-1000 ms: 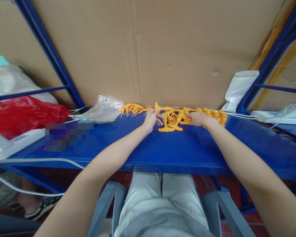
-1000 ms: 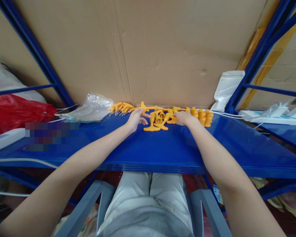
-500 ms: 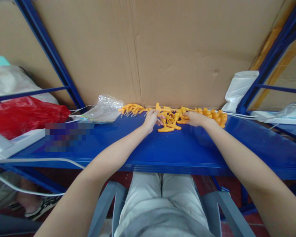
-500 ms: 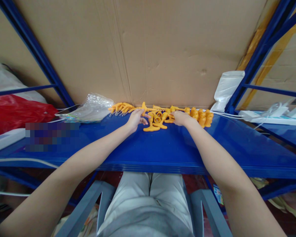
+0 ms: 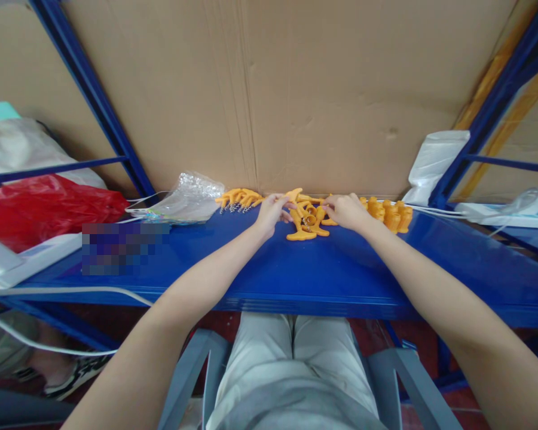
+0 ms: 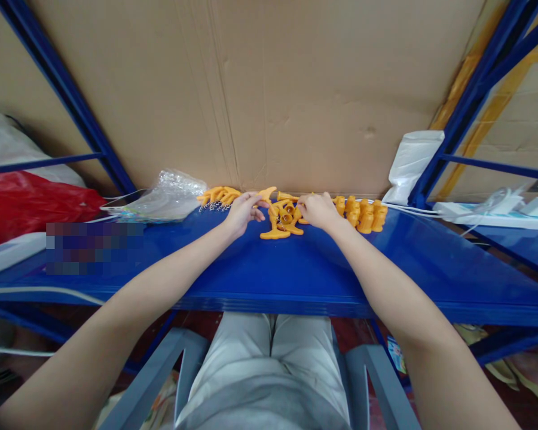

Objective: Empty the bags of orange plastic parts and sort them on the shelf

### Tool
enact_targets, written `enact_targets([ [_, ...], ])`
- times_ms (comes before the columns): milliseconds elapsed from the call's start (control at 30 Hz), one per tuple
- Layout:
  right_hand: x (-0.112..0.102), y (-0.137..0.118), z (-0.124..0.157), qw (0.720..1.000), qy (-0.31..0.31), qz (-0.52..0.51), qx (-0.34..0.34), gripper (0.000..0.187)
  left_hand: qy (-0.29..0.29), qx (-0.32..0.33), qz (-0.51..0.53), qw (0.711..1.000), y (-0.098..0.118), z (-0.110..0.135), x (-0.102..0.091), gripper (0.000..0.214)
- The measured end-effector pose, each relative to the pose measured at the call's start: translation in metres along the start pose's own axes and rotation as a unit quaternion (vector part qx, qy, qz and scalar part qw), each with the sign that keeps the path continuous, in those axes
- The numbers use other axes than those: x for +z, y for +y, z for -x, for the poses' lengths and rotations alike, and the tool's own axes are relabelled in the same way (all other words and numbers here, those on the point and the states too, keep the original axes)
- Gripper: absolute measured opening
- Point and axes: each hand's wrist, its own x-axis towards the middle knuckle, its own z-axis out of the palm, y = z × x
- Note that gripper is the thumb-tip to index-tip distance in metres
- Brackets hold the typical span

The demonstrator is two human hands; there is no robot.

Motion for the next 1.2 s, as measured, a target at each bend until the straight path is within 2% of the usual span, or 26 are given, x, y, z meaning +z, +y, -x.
enact_targets([
  [167, 0.009, -0.020, 0.000, 0.990, 0.026, -0.132, -0.040, 0.031, -0.040, 0.011, 0.025, 0.999, -0.004, -0.003, -0.002, 0.007],
  [333, 0.022, -0.019, -0.004, 0.963, 0.016, -0.255, -0.089, 0.019, -0.090, 0.016, 0.049, 0.995, -0.006, -0.003, -0.002, 0.006],
  [467, 0.025, -0.013, -0.009, 0.943, 0.022, -0.330, -0.044, 0.024, -0.101, 0.025, 0.026, 0.994, -0.007, -0.001, 0.000, 0.010],
  [600, 0.024, -0.011, -0.011, 0.897, 0.009, -0.440, 0.028, 0.030, -0.110, 0.056, -0.074, 0.990, -0.017, -0.005, 0.002, 0.024],
  [700, 0.022, -0.014, -0.010, 0.862, -0.016, -0.504, 0.058, 0.031, -0.159, 0.092, -0.143, 0.972, -0.030, -0.008, 0.006, 0.015],
  [800, 0.019, -0.017, -0.008, 0.840, -0.028, -0.536, 0.079, 0.032, -0.204, 0.142, -0.152, 0.957, -0.041, -0.009, 0.010, 0.017],
  [900, 0.016, -0.020, -0.007, 0.828, -0.029, -0.552, 0.094, 0.033, -0.197, 0.171, -0.163, 0.952, -0.045, -0.009, 0.011, 0.017],
  [1000, 0.013, -0.023, -0.006, 0.816, -0.038, -0.567, 0.109, 0.034, -0.193, 0.173, -0.175, 0.950, -0.045, -0.009, 0.011, 0.015],
  [1200, 0.014, -0.025, -0.004, 0.827, -0.059, -0.546, 0.125, 0.037, -0.199, 0.116, -0.152, 0.961, -0.035, 0.000, 0.013, 0.007],
])
